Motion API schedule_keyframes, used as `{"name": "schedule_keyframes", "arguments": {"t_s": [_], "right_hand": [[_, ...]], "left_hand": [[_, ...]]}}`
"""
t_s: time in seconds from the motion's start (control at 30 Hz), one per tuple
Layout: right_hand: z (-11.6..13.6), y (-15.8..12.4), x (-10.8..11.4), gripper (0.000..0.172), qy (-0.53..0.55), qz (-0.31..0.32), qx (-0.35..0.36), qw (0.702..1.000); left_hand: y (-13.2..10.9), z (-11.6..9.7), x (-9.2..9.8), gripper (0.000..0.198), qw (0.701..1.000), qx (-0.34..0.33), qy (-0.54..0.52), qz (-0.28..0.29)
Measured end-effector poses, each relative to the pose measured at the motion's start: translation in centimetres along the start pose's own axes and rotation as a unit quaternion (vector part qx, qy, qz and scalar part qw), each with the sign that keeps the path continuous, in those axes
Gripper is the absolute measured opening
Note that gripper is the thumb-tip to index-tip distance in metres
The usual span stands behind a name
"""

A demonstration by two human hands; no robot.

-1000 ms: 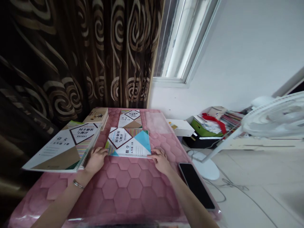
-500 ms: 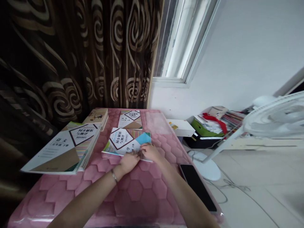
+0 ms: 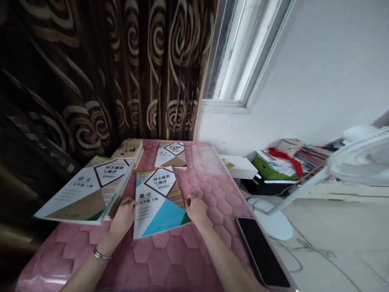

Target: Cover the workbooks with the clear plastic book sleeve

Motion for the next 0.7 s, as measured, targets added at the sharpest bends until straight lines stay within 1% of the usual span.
{"name": "schedule_keyframes", "arguments": {"t_s": [0.1, 0.17, 0.23, 0.33, 0.4, 0.5, 0.6, 0.7], "right_hand": [[1.5, 0.2, -0.3, 0.026, -0.007, 0.019, -0.020, 1.000], [2.1, 0.7, -0.4, 0.029, -0.002, 0.028, -0.016, 0.999], [2.3, 1.1, -0.5, 0.029, 0.004, 0.037, -0.012, 0.999], [1.8, 1.2, -0.6, 0.030, 0.005, 0.049, -0.011, 0.999], [1.0, 0.7, -0.7, 0.032, 0.003, 0.055, -0.010, 0.998], [-0.6, -0.8, -0.9, 0.035, 0.016, 0.068, 0.001, 0.998], [-2.2, -2.0, -1.1, 0.033, 0.059, 0.077, -0.013, 0.995], [-3.0, -2.0, -1.0, 0.032, 0.086, 0.051, -0.044, 0.994]], "left_hand": [[0.5, -1.1, -0.8, 0.036, 0.996, 0.092, 0.020, 0.003], [0.8, -1.8, -1.3, 0.038, 0.993, 0.117, 0.031, 0.001], [0.9, -2.1, -1.5, 0.041, 0.992, 0.120, 0.026, 0.004], [0.7, -2.1, -1.5, 0.047, 0.994, 0.111, -0.014, 0.012], [0.5, -2.1, -1.4, 0.050, 0.994, 0.099, -0.048, 0.016], [0.6, -2.4, -1.5, 0.047, 0.993, 0.078, -0.084, 0.030], [1.7, -3.0, -2.0, 0.045, 0.989, 0.068, -0.121, 0.057], [3.9, -3.1, -2.4, 0.041, 0.980, 0.096, -0.151, 0.082]]}}
Point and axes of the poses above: each hand's wrist, its own y-axis towards the middle knuckle, its own x-axis out of the back of the hand, z = x × y, the point moved 3 cm from there along y, towards the middle knuckle, and after that the axes turned 2 degrees about z, right-handed, at the moved point
